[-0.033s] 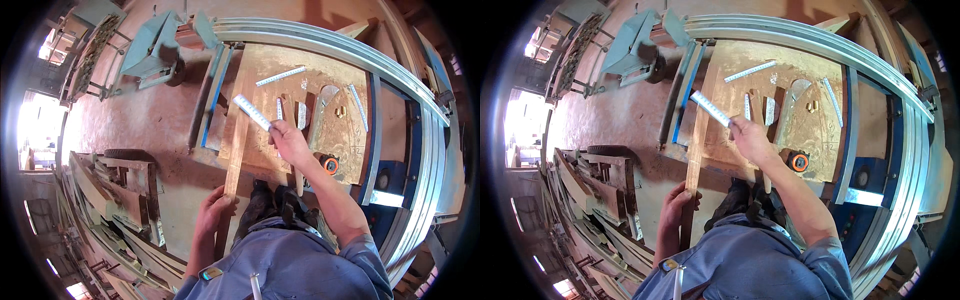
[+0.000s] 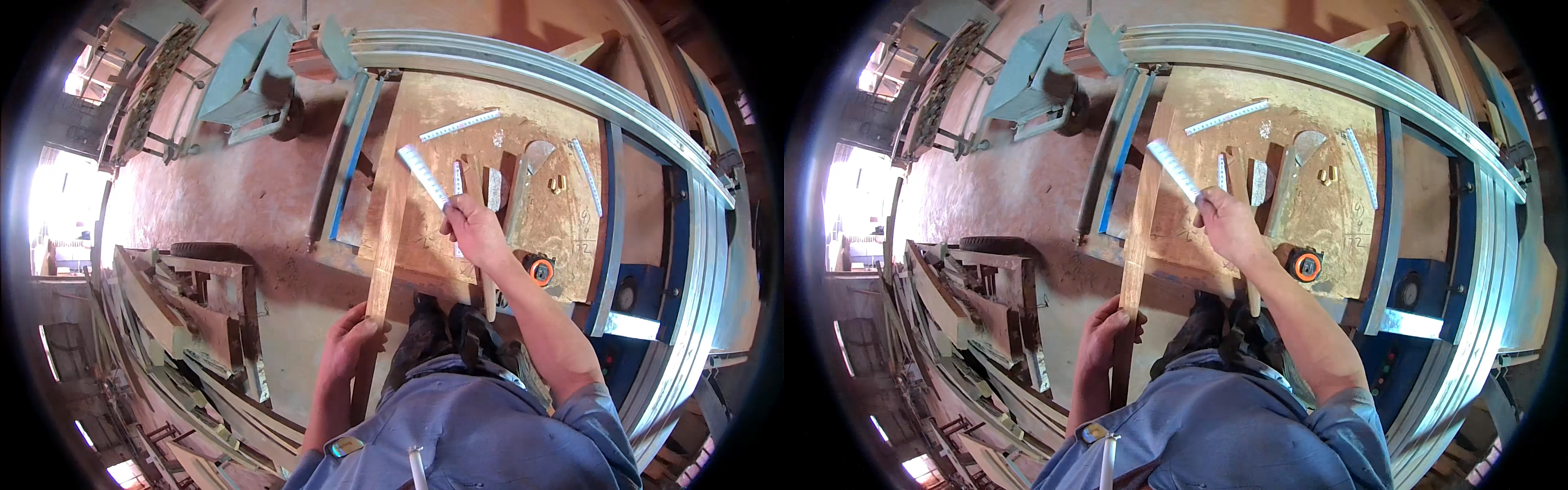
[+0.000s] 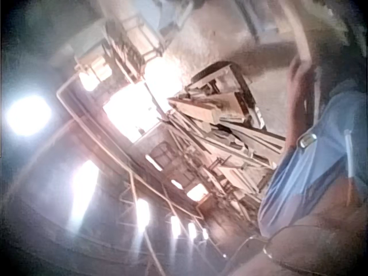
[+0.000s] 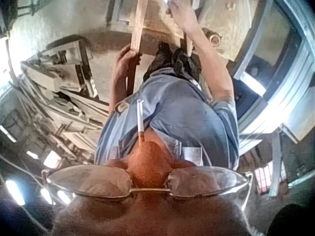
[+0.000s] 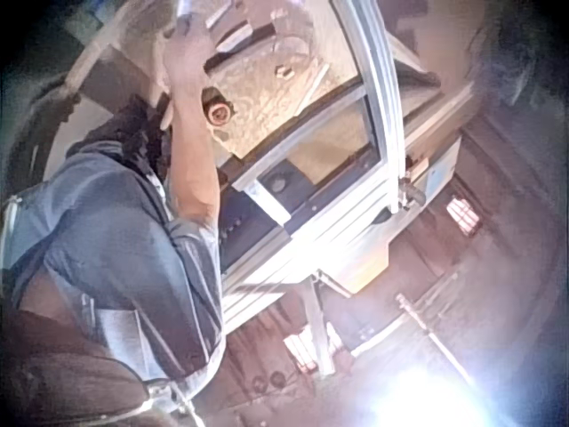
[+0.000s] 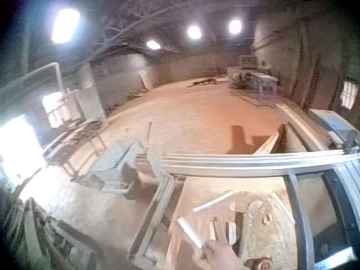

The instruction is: The person selects wooden planks from a pile in a workshop, measures them with a tape measure, and cuts them to size using a table saw. The person handles the wood pieces one at a time, marking measurements and feeding them through the saw blade to produce smaller segments.

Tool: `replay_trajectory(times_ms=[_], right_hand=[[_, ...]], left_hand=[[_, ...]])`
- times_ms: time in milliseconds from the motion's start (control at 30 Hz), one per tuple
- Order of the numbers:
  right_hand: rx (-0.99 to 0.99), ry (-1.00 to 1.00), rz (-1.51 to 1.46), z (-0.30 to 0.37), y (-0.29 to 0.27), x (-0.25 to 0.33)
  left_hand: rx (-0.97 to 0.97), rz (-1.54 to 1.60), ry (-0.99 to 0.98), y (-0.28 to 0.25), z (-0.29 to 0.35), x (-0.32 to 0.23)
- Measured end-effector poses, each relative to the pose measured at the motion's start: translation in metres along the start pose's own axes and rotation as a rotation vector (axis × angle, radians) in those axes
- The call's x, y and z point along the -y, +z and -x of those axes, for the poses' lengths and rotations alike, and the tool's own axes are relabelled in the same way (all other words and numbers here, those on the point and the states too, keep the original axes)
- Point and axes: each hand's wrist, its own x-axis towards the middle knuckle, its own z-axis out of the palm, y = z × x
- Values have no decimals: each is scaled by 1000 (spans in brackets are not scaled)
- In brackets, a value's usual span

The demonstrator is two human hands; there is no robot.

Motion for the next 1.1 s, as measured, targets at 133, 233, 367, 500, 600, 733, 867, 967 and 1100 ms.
replay_trajectory(times_ms=[133, 233, 367, 500, 600, 733, 867, 967, 1100], right_hand=[[9, 159, 240, -14, 2, -21], [37, 202, 256, -22, 7, -26], [-27, 102, 318, -28, 14, -42], [-106, -26, 517, -22, 14, -39], [-79, -34, 483, -16, 11, -31], [26, -65, 298, 4, 21, -9], [294, -9, 126, 31, 38, 20], [426, 9, 2, 51, 51, 37], [505, 2, -99, 67, 63, 32]], left_hand=[[-18, -3, 17, -2, -2, -6], [-51, -52, 53, -6, -2, -6], [-80, -126, 144, -5, -4, -7], [-233, -370, 300, -15, -15, 7], [-286, -348, 329, -12, -20, 6], [-274, -244, 417, -7, -32, -14], [-223, -210, 530, 1, -45, -57], [-200, -17, 619, 0, -67, -73], [-169, 264, 701, 3, -97, -82]])
